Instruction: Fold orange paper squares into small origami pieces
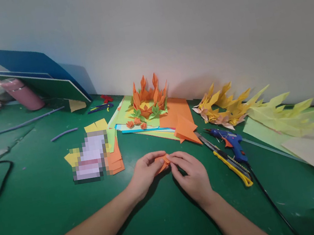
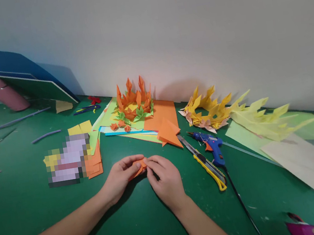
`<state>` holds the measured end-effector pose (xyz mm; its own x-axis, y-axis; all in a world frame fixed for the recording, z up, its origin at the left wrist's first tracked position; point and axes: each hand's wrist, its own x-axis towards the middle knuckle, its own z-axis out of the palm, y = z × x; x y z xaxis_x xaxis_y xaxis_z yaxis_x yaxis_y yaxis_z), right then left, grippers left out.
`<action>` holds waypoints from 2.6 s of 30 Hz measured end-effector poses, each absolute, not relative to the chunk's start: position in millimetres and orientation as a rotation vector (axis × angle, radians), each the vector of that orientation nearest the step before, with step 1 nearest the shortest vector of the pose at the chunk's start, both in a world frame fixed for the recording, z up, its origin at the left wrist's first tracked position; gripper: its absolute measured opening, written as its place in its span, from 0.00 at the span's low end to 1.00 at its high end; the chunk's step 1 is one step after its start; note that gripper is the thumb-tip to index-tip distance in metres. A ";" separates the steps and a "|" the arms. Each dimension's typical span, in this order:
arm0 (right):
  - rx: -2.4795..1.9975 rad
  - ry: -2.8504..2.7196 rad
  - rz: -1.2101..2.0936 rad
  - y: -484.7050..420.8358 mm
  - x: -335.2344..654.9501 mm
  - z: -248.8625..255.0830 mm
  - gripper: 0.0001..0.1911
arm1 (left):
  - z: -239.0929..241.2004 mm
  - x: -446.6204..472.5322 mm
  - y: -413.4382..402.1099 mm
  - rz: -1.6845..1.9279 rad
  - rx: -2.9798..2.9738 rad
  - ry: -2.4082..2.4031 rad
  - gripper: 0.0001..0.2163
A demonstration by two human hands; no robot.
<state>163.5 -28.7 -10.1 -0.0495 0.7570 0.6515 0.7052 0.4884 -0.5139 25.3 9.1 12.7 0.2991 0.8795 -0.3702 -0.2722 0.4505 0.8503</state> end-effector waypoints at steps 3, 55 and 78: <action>-1.246 -1.799 0.066 -28.9 163.6 -10.2 0.14 | 12.7 24.8 8.9 0.908 0.745 0.948 0.14; -1.236 -1.236 0.948 -21.8 164.1 -14.4 0.09 | 8.2 27.0 6.3 0.961 0.997 0.928 0.19; -1.122 -1.109 1.100 -23.9 163.2 -11.5 0.14 | 11.4 23.5 9.0 0.973 0.897 0.973 0.19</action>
